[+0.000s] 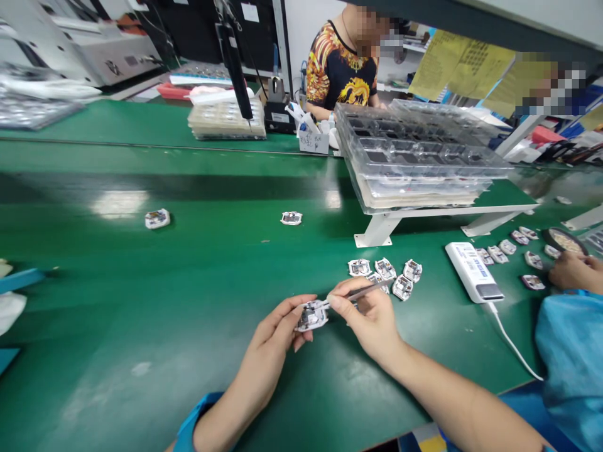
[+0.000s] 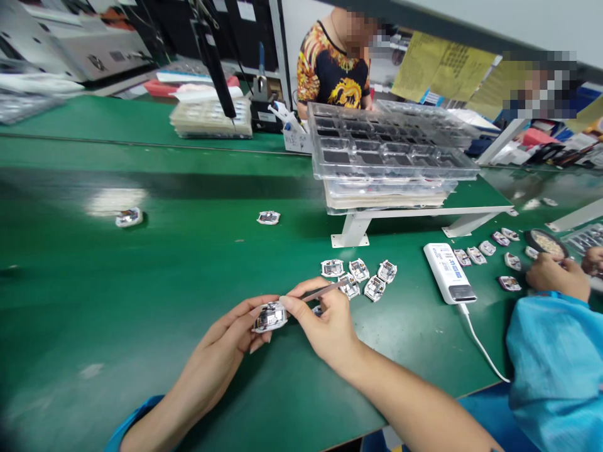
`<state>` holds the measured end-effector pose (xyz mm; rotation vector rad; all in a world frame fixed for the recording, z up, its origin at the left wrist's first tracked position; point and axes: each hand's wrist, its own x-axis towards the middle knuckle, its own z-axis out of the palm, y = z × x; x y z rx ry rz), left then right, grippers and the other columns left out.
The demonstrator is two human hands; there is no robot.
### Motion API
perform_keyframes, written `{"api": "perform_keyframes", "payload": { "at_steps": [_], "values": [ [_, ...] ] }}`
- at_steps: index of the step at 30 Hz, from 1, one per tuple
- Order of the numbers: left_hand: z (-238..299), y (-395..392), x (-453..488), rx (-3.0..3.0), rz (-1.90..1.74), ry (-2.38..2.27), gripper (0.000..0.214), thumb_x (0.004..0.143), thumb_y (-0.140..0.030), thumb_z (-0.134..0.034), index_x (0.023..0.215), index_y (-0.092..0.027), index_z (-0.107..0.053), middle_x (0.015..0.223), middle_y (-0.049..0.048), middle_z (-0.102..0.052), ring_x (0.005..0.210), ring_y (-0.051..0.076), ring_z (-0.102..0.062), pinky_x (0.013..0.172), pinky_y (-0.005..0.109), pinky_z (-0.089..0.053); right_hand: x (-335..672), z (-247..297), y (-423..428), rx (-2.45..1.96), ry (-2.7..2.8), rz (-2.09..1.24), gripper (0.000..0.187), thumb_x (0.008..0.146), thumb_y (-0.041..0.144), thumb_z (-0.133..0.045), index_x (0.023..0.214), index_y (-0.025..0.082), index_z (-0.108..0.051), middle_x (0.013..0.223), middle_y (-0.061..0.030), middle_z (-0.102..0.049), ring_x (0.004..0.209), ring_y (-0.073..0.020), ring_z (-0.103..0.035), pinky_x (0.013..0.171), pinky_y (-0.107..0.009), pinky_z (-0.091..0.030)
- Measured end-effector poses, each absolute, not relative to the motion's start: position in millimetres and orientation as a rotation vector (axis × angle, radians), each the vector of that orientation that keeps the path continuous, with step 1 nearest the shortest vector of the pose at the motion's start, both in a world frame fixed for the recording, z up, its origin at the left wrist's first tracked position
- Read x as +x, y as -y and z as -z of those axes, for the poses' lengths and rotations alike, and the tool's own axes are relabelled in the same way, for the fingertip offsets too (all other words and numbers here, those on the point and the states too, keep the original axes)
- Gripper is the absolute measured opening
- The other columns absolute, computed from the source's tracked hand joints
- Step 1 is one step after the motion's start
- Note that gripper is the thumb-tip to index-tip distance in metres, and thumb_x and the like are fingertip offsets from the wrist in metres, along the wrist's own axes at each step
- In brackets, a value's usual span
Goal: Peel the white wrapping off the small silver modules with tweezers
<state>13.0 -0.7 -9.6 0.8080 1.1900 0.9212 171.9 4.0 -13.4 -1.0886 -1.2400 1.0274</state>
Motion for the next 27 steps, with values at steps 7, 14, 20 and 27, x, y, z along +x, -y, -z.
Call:
{"api": "perform_keyframes", "payload": {
  "at_steps": [7, 14, 20, 27],
  "values": [
    [11.6, 1.8, 12.6, 0.869, -0.879, -1.164, 0.035, 0.081, -0.041, -0.064, 0.101, -0.012, -0.067, 0.064, 0.0006, -0.062, 0.059, 0.014, -0.05, 0.052, 0.025, -0.036, 170.0, 16.3, -5.4, -1.115, 1.254, -1.16, 0.012, 0.078, 0.03, -0.075, 0.079, 0.021, -0.068, 0.075, -0.0017, -0.071, 0.069, -0.0169, -0.066, 0.065, -0.03, -0.052],
    [11.8, 2.7, 10.3, 0.903, -0.877, -1.151, 0.031, 0.084, -0.038, -0.061, 0.103, -0.014, -0.066, 0.066, 0.0007, -0.063, 0.061, 0.015, -0.05, 0.056, 0.026, -0.038, 171.1, 12.7, -6.9, -1.166, 1.199, -1.215, 0.016, 0.077, 0.034, -0.074, 0.075, 0.02, -0.066, 0.068, 0.0008, -0.068, 0.063, -0.0156, -0.064, 0.061, -0.028, -0.05],
    [11.7, 3.9, 11.4, 0.983, -0.881, -1.146, 0.028, 0.083, -0.035, -0.06, 0.102, -0.016, -0.065, 0.067, -0.0001, -0.064, 0.06, 0.015, -0.052, 0.06, 0.027, -0.041, 170.4, 13.5, -5.1, -1.212, 1.199, -1.135, 0.015, 0.078, 0.033, -0.073, 0.08, 0.02, -0.068, 0.073, -0.0007, -0.07, 0.068, -0.0162, -0.065, 0.066, -0.029, -0.051],
    [12.1, 4.0, 12.8, 1.043, -0.864, -1.148, 0.027, 0.082, -0.034, -0.058, 0.102, -0.016, -0.063, 0.069, -0.0005, -0.065, 0.06, 0.015, -0.053, 0.061, 0.027, -0.042, 169.6, 14.1, -7.1, -1.188, 1.157, -1.186, 0.013, 0.076, 0.032, -0.074, 0.076, 0.02, -0.067, 0.07, 0.0004, -0.07, 0.066, -0.0156, -0.064, 0.064, -0.028, -0.05]
  ]
}}
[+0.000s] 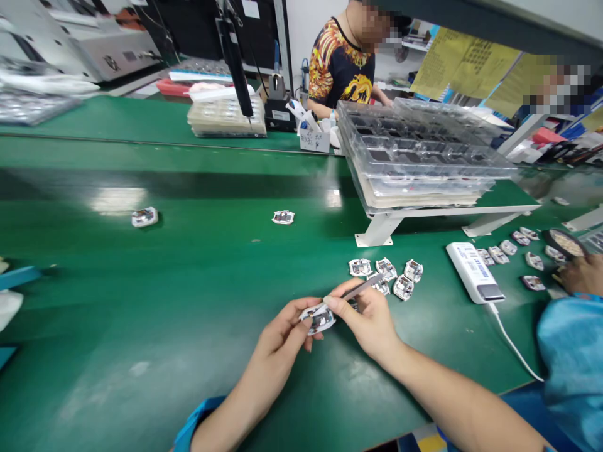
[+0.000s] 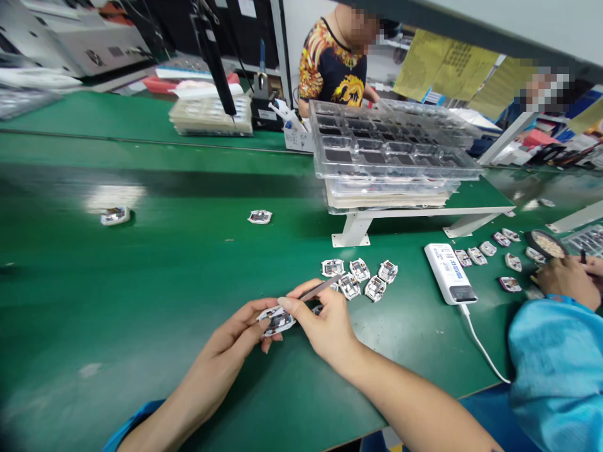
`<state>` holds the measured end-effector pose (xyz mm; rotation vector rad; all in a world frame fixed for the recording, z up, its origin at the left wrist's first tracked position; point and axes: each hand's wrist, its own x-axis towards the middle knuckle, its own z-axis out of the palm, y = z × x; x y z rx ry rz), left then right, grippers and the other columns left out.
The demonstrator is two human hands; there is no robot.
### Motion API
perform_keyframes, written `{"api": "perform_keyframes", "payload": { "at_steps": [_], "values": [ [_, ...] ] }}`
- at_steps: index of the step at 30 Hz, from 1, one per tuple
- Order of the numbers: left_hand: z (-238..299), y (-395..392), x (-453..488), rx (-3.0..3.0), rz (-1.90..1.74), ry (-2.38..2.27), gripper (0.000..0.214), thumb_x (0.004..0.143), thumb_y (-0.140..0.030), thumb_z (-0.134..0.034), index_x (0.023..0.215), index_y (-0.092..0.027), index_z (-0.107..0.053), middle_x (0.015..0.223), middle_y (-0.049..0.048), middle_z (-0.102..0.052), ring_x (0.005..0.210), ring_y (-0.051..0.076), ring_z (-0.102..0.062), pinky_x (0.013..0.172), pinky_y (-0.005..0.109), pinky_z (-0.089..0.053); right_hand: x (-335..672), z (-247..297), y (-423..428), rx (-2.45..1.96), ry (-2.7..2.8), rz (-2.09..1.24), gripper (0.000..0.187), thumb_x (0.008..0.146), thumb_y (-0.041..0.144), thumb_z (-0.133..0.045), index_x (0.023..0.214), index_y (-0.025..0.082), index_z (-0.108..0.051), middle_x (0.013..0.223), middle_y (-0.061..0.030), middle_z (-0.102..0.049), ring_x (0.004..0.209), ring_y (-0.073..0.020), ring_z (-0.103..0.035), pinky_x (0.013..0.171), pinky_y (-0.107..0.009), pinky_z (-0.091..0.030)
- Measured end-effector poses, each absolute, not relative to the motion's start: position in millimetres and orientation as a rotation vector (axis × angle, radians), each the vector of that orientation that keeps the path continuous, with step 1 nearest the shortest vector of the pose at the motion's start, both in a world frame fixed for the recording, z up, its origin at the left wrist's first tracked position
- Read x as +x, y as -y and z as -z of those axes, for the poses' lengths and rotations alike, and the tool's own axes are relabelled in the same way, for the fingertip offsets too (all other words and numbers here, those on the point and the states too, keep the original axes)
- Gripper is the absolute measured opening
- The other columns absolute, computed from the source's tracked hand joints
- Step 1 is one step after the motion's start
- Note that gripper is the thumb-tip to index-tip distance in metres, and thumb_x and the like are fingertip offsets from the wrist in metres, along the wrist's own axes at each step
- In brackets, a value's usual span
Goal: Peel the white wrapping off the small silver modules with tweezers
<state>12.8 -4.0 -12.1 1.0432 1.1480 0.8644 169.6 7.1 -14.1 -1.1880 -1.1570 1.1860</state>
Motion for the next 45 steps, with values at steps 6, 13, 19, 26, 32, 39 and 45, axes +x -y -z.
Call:
{"api": "perform_keyframes", "payload": {
  "at_steps": [6, 13, 19, 26, 32, 39, 45],
  "values": [
    [12.9, 5.2, 11.4, 1.046, -0.862, -1.132, 0.029, 0.081, -0.035, -0.06, 0.103, -0.016, -0.064, 0.068, -0.0002, -0.065, 0.059, 0.015, -0.053, 0.059, 0.027, -0.043, 170.3, 16.5, -7.9, -1.142, 1.106, -1.233, 0.011, 0.074, 0.028, -0.075, 0.075, 0.02, -0.068, 0.07, 0.0008, -0.07, 0.065, -0.0146, -0.063, 0.063, -0.027, -0.05],
    [13.2, 3.9, 10.5, 1.014, -0.869, -1.114, 0.028, 0.08, -0.033, -0.063, 0.102, -0.016, -0.064, 0.069, 0.0003, -0.066, 0.06, 0.015, -0.053, 0.057, 0.026, -0.043, 170.5, 16.9, -7.5, -1.094, 1.106, -1.226, 0.009, 0.075, 0.025, -0.076, 0.075, 0.02, -0.068, 0.07, 0.0002, -0.071, 0.067, -0.0153, -0.064, 0.064, -0.027, -0.05],
    [11.7, 3.4, 10.3, 1.021, -0.858, -1.092, 0.029, 0.08, -0.032, -0.063, 0.104, -0.015, -0.064, 0.07, 0.0006, -0.066, 0.06, 0.015, -0.054, 0.056, 0.025, -0.043, 170.4, 16.5, -8.4, -1.101, 1.081, -1.254, 0.011, 0.073, 0.028, -0.076, 0.074, 0.02, -0.068, 0.07, -0.0003, -0.071, 0.066, -0.0158, -0.064, 0.064, -0.028, -0.05],
    [10.8, 2.1, 7.7, 1.059, -0.832, -1.097, 0.034, 0.08, -0.034, -0.063, 0.107, -0.014, -0.063, 0.068, 0.0012, -0.065, 0.06, 0.015, -0.054, 0.056, 0.026, -0.043, 169.3, 14.5, -8.3, -1.109, 1.059, -1.253, 0.013, 0.073, 0.03, -0.076, 0.072, 0.02, -0.068, 0.066, 0.0007, -0.069, 0.061, -0.0144, -0.062, 0.059, -0.027, -0.05],
    [8.0, 0.8, 4.5, 1.097, -0.794, -1.129, 0.043, 0.077, -0.038, -0.066, 0.112, -0.012, -0.062, 0.066, 0.0012, -0.066, 0.058, 0.014, -0.052, 0.056, 0.026, -0.042, 170.7, 14.7, -7.1, -1.115, 1.101, -1.209, 0.014, 0.074, 0.032, -0.076, 0.073, 0.02, -0.068, 0.067, 0.0001, -0.069, 0.063, -0.0152, -0.063, 0.06, -0.027, -0.05],
    [9.9, -0.1, 6.4, 1.069, -0.807, -1.139, 0.036, 0.079, -0.041, -0.064, 0.103, -0.014, -0.067, 0.062, 0.0001, -0.064, 0.055, 0.014, -0.051, 0.053, 0.026, -0.039, 168.5, 15.2, -6.8, -1.115, 1.081, -1.208, 0.015, 0.073, 0.032, -0.077, 0.073, 0.02, -0.068, 0.065, 0.0002, -0.07, 0.061, -0.0151, -0.063, 0.059, -0.027, -0.051],
    [1.0, -1.3, 6.4, 0.844, -0.87, -1.1, 0.032, 0.079, -0.039, -0.068, 0.098, -0.014, -0.067, 0.066, 0.0026, -0.065, 0.06, 0.015, -0.053, 0.053, 0.026, -0.039, 169.2, 15.7, -6.9, -1.118, 1.077, -1.172, 0.013, 0.075, 0.03, -0.077, 0.082, 0.021, -0.072, 0.072, -0.0006, -0.074, 0.066, -0.0169, -0.068, 0.065, -0.03, -0.055]
  ]
}}
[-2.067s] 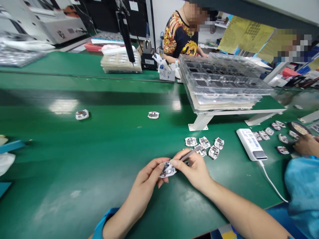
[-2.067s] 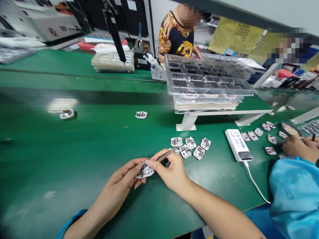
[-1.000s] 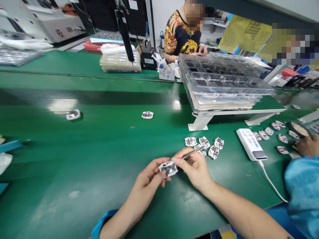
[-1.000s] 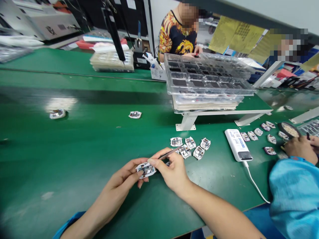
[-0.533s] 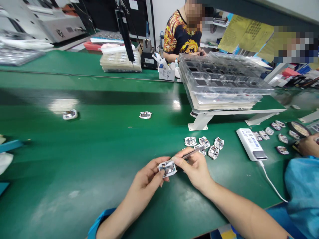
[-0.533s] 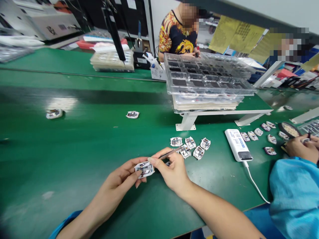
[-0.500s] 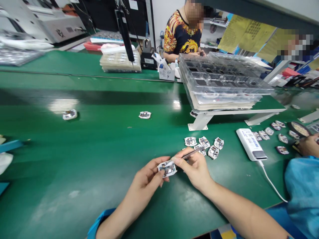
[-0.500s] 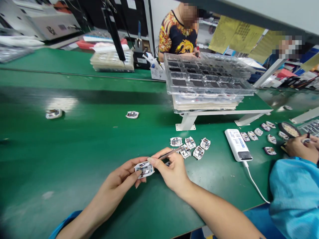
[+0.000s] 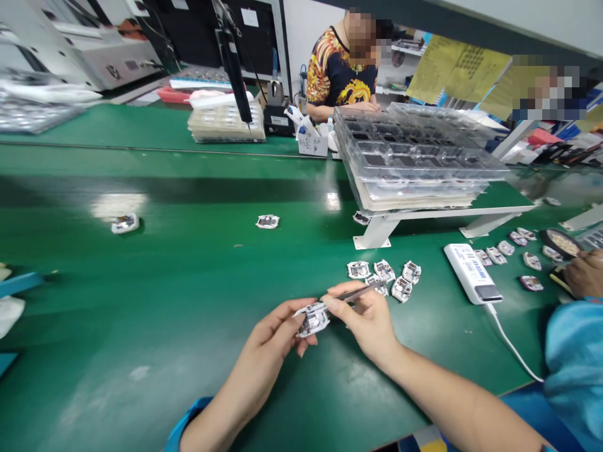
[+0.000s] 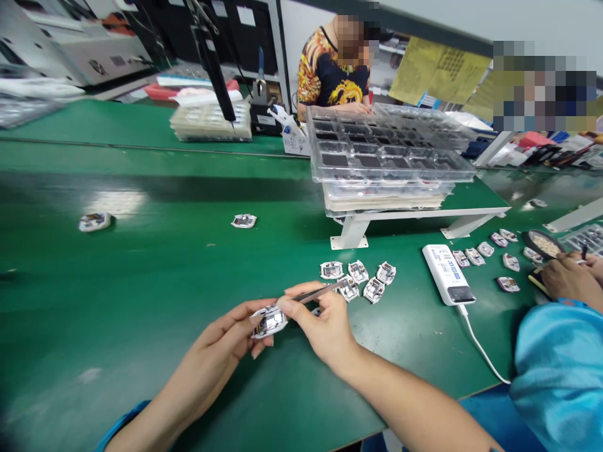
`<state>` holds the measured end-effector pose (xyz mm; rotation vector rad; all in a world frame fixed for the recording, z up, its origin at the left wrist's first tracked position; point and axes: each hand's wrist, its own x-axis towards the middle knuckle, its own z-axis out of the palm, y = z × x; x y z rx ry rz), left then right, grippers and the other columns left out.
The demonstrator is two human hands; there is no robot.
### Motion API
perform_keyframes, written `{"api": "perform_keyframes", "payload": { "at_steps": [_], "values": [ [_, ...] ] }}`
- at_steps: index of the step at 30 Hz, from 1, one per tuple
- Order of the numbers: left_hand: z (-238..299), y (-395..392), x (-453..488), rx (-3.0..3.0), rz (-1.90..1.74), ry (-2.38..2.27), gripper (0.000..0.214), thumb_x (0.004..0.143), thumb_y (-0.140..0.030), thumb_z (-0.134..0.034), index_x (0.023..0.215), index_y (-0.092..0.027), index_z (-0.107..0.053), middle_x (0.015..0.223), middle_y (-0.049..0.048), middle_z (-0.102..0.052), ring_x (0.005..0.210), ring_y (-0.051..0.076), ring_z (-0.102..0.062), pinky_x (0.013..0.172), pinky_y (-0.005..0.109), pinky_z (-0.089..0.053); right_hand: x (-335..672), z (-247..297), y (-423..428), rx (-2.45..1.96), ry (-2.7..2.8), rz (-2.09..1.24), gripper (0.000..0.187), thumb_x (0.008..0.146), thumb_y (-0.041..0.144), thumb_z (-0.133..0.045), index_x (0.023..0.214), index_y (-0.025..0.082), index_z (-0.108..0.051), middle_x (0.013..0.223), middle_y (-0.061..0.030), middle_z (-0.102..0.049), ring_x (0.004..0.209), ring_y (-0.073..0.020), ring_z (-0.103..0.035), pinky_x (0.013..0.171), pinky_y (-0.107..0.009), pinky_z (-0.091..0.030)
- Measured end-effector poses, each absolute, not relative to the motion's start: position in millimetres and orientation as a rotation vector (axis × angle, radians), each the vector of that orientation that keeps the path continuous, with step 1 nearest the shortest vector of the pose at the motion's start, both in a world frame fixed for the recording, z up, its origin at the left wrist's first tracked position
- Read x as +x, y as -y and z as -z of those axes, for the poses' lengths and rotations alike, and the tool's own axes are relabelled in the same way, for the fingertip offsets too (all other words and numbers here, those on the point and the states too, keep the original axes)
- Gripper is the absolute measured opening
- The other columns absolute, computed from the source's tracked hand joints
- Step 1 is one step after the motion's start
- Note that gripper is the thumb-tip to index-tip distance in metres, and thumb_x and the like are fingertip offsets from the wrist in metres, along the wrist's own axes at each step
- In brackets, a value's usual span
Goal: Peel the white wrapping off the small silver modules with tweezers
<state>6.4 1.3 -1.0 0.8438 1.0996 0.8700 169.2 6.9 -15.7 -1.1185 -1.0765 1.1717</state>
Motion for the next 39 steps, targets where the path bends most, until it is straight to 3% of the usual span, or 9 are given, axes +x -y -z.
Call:
{"api": "perform_keyframes", "payload": {
  "at_steps": [8, 15, 18, 22, 29, 39],
  "values": [
    [-2.6, 1.0, 7.6, 0.772, -0.899, -1.089, 0.034, 0.077, -0.046, -0.069, 0.09, -0.014, -0.066, 0.065, 0.0012, -0.065, 0.06, 0.015, -0.055, 0.052, 0.026, -0.04, 169.2, 17.4, -1.5, -1.13, 1.144, -1.124, 0.007, 0.078, 0.027, -0.077, 0.082, 0.022, -0.074, 0.082, -0.0026, -0.077, 0.076, -0.0179, -0.071, 0.072, -0.03, -0.055],
    [1.0, 5.2, 6.8, 0.854, -0.856, -1.1, 0.035, 0.082, -0.05, -0.064, 0.087, -0.016, -0.063, 0.062, 0.0003, -0.064, 0.057, 0.014, -0.052, 0.052, 0.025, -0.04, 166.1, 18.7, -1.3, -1.092, 1.106, -1.204, 0.012, 0.078, 0.032, -0.077, 0.08, 0.02, -0.072, 0.073, -0.0022, -0.075, 0.067, -0.0168, -0.068, 0.064, -0.028, -0.054],
    [0.2, 4.0, 6.7, 0.868, -0.857, -1.115, 0.036, 0.081, -0.051, -0.064, 0.086, -0.016, -0.062, 0.059, -0.0003, -0.063, 0.056, 0.014, -0.05, 0.05, 0.024, -0.038, 166.1, 18.8, -0.8, -1.037, 1.143, -1.199, 0.01, 0.079, 0.03, -0.076, 0.081, 0.021, -0.072, 0.078, -0.0031, -0.076, 0.072, -0.0182, -0.07, 0.068, -0.031, -0.056],
    [0.2, 1.7, 5.6, 0.862, -0.84, -1.136, 0.038, 0.079, -0.053, -0.065, 0.087, -0.015, -0.062, 0.054, -0.0022, -0.06, 0.052, 0.012, -0.046, 0.048, 0.023, -0.034, 168.4, 14.3, 0.4, -0.929, 1.329, -1.021, 0.003, 0.081, 0.023, -0.075, 0.083, 0.024, -0.073, 0.083, -0.0045, -0.076, 0.079, -0.0207, -0.071, 0.074, -0.037, -0.056],
    [0.7, -0.7, 4.4, 0.841, -0.765, -1.164, 0.044, 0.074, -0.058, -0.067, 0.085, -0.015, -0.063, 0.052, -0.0043, -0.057, 0.049, 0.01, -0.045, 0.048, 0.02, -0.03, 173.1, 7.0, -0.6, -0.805, 1.624, -0.72, 0.01, 0.084, 0.019, -0.071, 0.09, 0.027, -0.072, 0.083, -0.0036, -0.079, 0.079, -0.0231, -0.071, 0.079, -0.043, -0.051],
    [-0.9, -0.1, 4.9, 0.833, -0.725, -1.166, 0.037, 0.075, -0.053, -0.065, 0.083, -0.017, -0.063, 0.056, -0.0033, -0.058, 0.05, 0.01, -0.047, 0.049, 0.02, -0.031, 172.3, 10.5, -1.8, -0.888, 1.416, -0.965, 0.002, 0.085, 0.025, -0.072, 0.083, 0.024, -0.071, 0.081, -0.0044, -0.078, 0.077, -0.0213, -0.072, 0.075, -0.039, -0.053]
  ]
}}
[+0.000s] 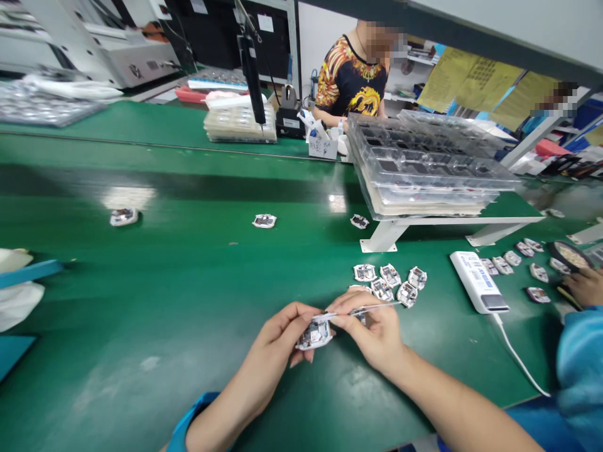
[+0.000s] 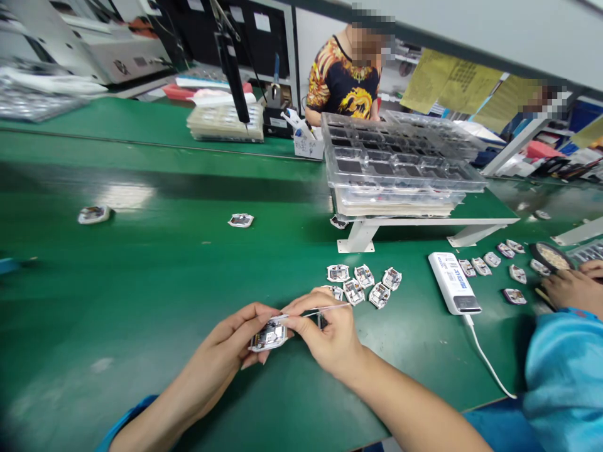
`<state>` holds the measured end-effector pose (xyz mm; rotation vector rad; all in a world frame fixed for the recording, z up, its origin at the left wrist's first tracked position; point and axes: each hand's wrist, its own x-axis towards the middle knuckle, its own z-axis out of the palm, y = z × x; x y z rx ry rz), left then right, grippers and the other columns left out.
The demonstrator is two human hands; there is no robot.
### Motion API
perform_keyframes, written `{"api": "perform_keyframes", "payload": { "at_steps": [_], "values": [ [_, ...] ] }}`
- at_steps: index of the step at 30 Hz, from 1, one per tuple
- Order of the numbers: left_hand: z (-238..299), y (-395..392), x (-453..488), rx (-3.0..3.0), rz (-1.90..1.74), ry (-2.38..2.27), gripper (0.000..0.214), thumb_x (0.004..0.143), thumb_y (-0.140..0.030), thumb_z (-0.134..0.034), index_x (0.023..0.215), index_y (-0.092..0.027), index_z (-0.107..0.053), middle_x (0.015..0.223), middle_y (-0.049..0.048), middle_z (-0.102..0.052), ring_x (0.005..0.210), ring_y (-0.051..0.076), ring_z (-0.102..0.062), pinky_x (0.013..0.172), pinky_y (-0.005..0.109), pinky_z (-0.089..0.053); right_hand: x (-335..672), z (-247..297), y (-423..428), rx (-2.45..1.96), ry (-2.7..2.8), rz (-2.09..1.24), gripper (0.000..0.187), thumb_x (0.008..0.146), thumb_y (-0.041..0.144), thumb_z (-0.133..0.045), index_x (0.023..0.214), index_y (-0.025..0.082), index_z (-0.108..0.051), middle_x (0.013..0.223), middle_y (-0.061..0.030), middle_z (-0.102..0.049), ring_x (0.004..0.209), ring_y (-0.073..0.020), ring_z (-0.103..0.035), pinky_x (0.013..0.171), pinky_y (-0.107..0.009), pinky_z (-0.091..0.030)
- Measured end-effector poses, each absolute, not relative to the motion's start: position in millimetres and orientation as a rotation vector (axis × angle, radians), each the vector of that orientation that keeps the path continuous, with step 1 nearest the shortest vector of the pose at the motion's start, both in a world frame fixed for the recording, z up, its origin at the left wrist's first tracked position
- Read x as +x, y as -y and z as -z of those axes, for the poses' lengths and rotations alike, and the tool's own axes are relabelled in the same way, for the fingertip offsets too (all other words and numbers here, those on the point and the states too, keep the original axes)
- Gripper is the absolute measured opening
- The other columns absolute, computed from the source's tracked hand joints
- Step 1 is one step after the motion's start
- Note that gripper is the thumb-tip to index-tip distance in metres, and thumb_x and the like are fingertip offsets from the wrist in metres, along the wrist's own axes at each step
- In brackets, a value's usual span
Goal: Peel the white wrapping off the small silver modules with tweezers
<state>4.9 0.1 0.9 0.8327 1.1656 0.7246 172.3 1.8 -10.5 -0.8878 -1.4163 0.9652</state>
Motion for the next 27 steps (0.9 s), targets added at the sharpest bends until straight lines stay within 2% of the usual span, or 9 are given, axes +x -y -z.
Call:
{"api": "perform_keyframes", "payload": {
  "at_steps": [6, 13, 16, 21, 27],
  "values": [
    [-0.3, 2.2, 4.8, 0.852, -0.706, -1.175, 0.037, 0.076, -0.054, -0.065, 0.082, -0.017, -0.063, 0.055, -0.0039, -0.058, 0.051, 0.01, -0.047, 0.049, 0.02, -0.03, 171.3, 13.2, -1.0, -0.96, 1.274, -1.152, 0.012, 0.083, 0.033, -0.073, 0.083, 0.022, -0.07, 0.082, -0.0052, -0.076, 0.076, -0.0201, -0.072, 0.068, -0.033, -0.058],
    [-2.5, -1.4, 6.7, 0.826, -0.73, -1.189, 0.04, 0.069, -0.055, -0.072, 0.076, -0.017, -0.062, 0.057, -0.0056, -0.055, 0.05, 0.008, -0.046, 0.05, 0.019, -0.032, 172.8, 12.4, -3.8, -0.949, 1.296, -1.257, 0.006, 0.082, 0.027, -0.074, 0.082, 0.022, -0.071, 0.086, -0.0039, -0.076, 0.076, -0.0186, -0.072, 0.066, -0.031, -0.059],
    [-2.8, -1.6, 5.8, 0.835, -0.743, -1.187, 0.042, 0.07, -0.056, -0.072, 0.078, -0.016, -0.063, 0.061, -0.0034, -0.06, 0.051, 0.008, -0.046, 0.051, 0.02, -0.035, 173.0, 11.0, -4.4, -0.956, 1.258, -1.292, 0.01, 0.081, 0.031, -0.075, 0.083, 0.022, -0.07, 0.084, -0.0033, -0.076, 0.075, -0.0181, -0.072, 0.066, -0.03, -0.059],
    [-2.3, 0.4, 4.2, 0.86, -0.753, -1.186, 0.04, 0.072, -0.054, -0.07, 0.078, -0.016, -0.064, 0.061, -0.002, -0.062, 0.048, 0.008, -0.044, 0.048, 0.019, -0.03, 172.2, 15.0, -4.7, -0.964, 1.154, -1.285, 0.015, 0.078, 0.034, -0.077, 0.08, 0.021, -0.069, 0.083, -0.0028, -0.076, 0.076, -0.0173, -0.073, 0.068, -0.029, -0.059],
    [-1.0, 0.1, 5.9, 0.868, -0.762, -1.204, 0.04, 0.072, -0.055, -0.07, 0.076, -0.016, -0.063, 0.062, -0.0025, -0.059, 0.052, 0.009, -0.044, 0.051, 0.021, -0.034, 172.8, 16.6, -3.0, -0.908, 1.301, -1.191, 0.005, 0.083, 0.024, -0.072, 0.082, 0.021, -0.069, 0.082, -0.0038, -0.076, 0.076, -0.0175, -0.072, 0.069, -0.03, -0.058]
  ]
}}
